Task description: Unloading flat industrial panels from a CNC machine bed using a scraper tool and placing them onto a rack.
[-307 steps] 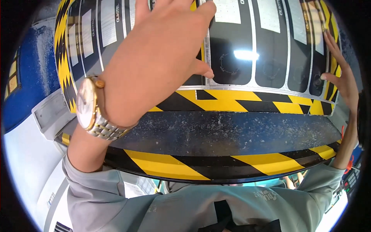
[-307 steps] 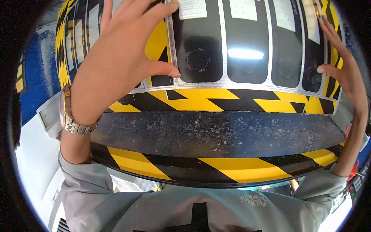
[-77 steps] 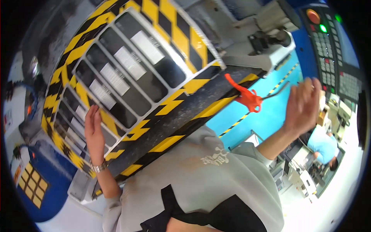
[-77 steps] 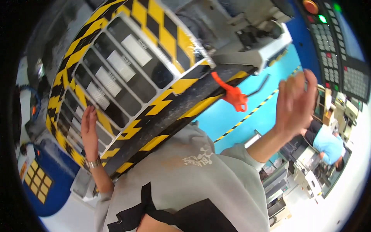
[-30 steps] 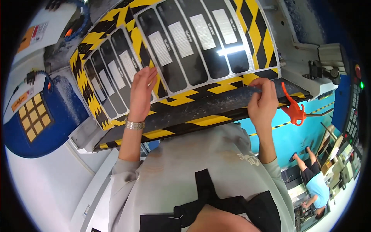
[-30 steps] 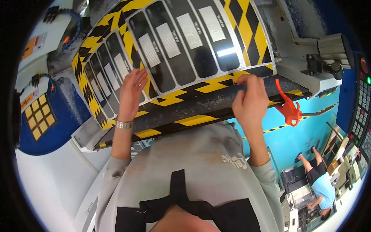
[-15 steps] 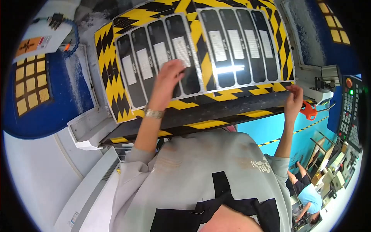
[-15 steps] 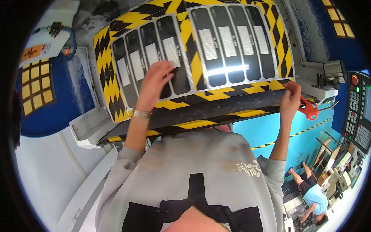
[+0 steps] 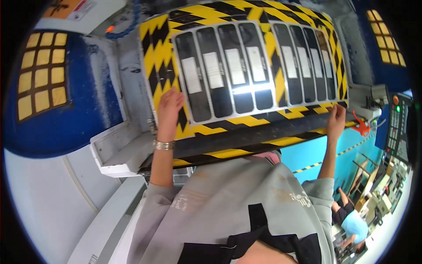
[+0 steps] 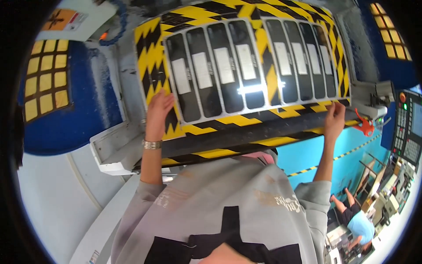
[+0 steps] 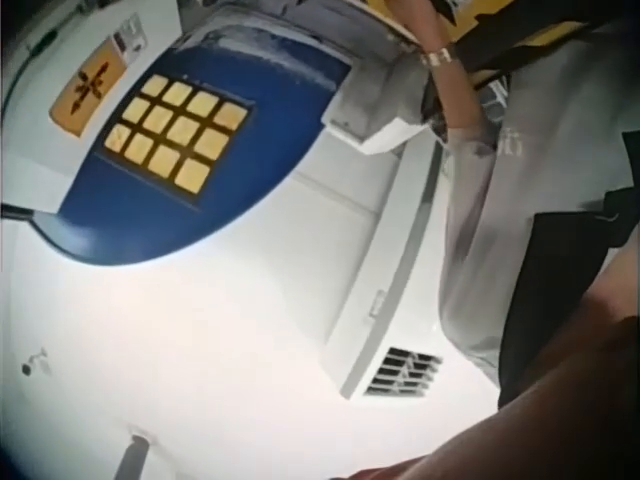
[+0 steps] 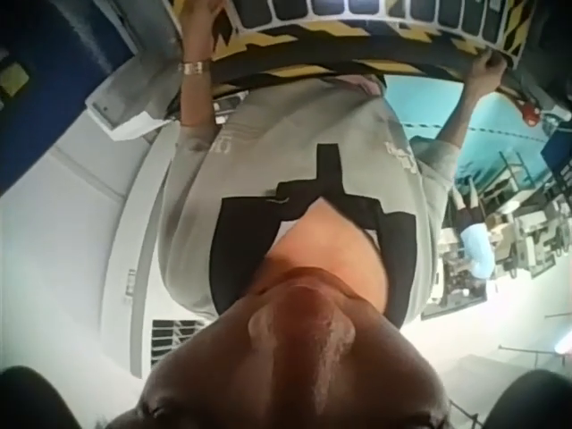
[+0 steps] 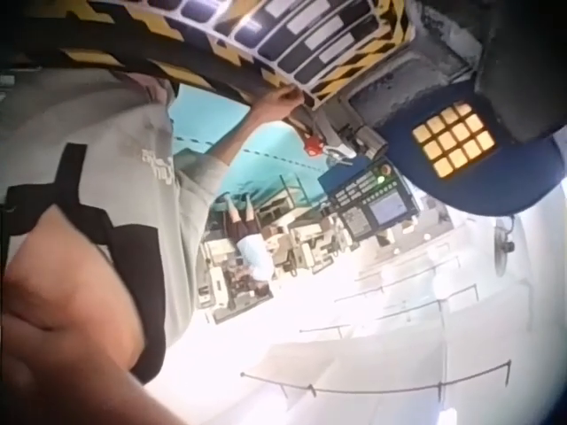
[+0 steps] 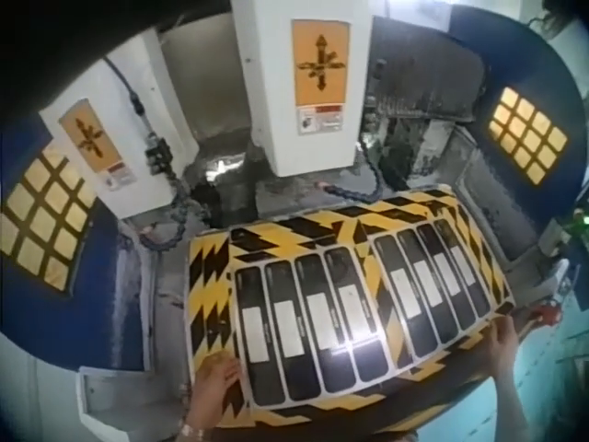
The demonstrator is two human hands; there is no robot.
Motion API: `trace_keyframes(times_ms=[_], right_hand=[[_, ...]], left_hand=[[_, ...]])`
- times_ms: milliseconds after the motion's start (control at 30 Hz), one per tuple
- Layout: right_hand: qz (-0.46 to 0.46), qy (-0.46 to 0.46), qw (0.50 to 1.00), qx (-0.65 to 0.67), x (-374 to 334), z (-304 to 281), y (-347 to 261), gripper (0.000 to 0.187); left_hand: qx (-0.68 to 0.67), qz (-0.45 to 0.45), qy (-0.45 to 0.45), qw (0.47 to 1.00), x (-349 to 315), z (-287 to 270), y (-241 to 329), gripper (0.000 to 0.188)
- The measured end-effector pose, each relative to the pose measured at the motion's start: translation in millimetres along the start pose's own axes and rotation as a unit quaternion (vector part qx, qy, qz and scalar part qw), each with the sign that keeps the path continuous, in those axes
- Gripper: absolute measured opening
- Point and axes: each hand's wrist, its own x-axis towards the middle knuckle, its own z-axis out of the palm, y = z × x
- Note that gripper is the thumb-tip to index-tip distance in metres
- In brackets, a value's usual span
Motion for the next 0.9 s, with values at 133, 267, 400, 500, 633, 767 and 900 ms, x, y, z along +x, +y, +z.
trace_keyframes(times_ms=[133, 267, 400, 500, 633, 767, 900], right_hand=[[0.018, -0.021, 0.998, -0.049, 4, -1, -6, 0.032], [0.032, -0.029, 0.996, -0.078, 2, -5, -11, 0.036], [0.031, -0.029, 0.996, -0.084, 1, -2, -8, 0.036], [0.033, -0.018, 0.998, -0.045, -1, -1, -5, 0.033], [0.049, -0.023, 0.997, -0.062, -5, 1, -46, 0.029], [0.078, 0.0, 0.996, -0.049, -9, -9, -54, 0.028], [0.07, 0.017, 0.997, -0.005, -10, -15, -54, 0.025]], left_hand=[[0.016, -0.019, 0.0, 1.0, 11, 0, 2, 0.058], [0.044, -0.003, -0.02, 0.999, 2, 2, 10, 0.058], [0.041, 0.026, 0.008, 0.999, 6, 3, -3, 0.055], [0.014, -0.002, 0.035, 0.999, 10, 5, 2, 0.059], [-0.011, -0.017, 0.032, 0.999, 11, -5, 3, 0.06], [-0.031, -0.034, -0.021, 0.999, 4, 2, 10, 0.048], [0.067, 0.165, -0.056, 0.982, 1, 68, -10, 0.032]])
